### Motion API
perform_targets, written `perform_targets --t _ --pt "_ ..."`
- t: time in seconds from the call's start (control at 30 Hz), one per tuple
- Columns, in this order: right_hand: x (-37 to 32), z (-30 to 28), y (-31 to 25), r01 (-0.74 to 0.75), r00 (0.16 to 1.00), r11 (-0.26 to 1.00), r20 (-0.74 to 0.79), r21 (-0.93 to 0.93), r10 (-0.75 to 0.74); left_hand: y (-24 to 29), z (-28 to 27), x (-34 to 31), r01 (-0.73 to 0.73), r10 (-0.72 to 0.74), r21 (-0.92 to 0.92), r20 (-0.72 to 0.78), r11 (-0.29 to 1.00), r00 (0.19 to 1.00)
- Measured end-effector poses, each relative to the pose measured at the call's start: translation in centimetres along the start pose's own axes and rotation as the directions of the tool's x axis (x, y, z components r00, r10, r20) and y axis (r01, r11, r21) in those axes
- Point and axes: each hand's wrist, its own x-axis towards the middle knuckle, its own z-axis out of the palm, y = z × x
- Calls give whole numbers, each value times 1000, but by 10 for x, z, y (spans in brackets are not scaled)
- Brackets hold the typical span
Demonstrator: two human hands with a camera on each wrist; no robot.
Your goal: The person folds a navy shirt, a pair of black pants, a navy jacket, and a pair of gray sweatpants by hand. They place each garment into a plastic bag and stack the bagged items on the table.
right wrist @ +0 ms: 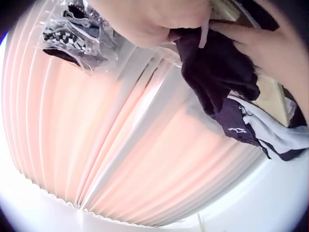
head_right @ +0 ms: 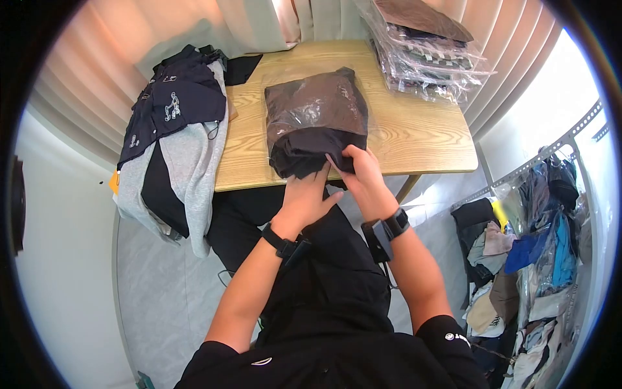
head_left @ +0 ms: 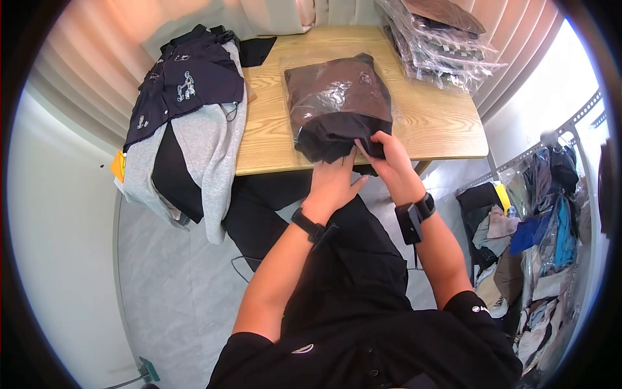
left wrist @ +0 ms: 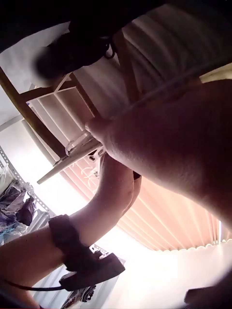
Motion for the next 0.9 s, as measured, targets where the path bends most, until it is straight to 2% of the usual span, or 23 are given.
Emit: perform_targets --t 0.13,0.3,0.37,0.4,0.47,0.5,0.53,0.6,0.63,0.7,0.8,0.9 --pt "19 15 -6 49 998 993 35 -108 -45 2 -9 -2 -11 10 15 24 1000 1000" --pt "33 15 -13 92 996 971 27 -221 -88 1 -7 -5 -85 90 66 -87 994 992" --pt "31 4 -14 257 966 781 143 -569 -214 1 -9 -8 -59 61 57 -47 997 997" --pt "26 -1 -16 254 967 780 143 -571 -210 1 -9 -10 -31 31 47 -7 998 999" --pt "18 -12 -23 352 928 468 235 -810 -290 -5 0 -14 -25 25 21 -4 999 1000" --pt "15 -14 -25 373 909 327 271 -868 -317 -6 3 -18 -23 23 -5 3 1000 1000" --pt "12 -16 -23 363 914 329 265 -872 -307 -6 5 -21 -13 13 -8 11 1000 1000" --pt "-2 -14 -23 457 786 -185 492 -870 -374 -8 8 -22 -118 127 117 -72 986 989" --pt "-12 -11 -17 455 789 -180 488 -872 -374 -7 7 -23 -118 126 117 -66 986 990" --pt "-29 -2 -3 436 609 -672 746 -599 -269 -5 6 -20 -67 71 106 -30 992 997" --pt "-32 -4 8 467 605 -691 769 -552 -205 -5 4 -21 -72 72 65 -5 995 997" --pt "-20 -8 18 402 618 -701 739 -590 -268 0 0 -20 -47 50 101 -32 994 998"
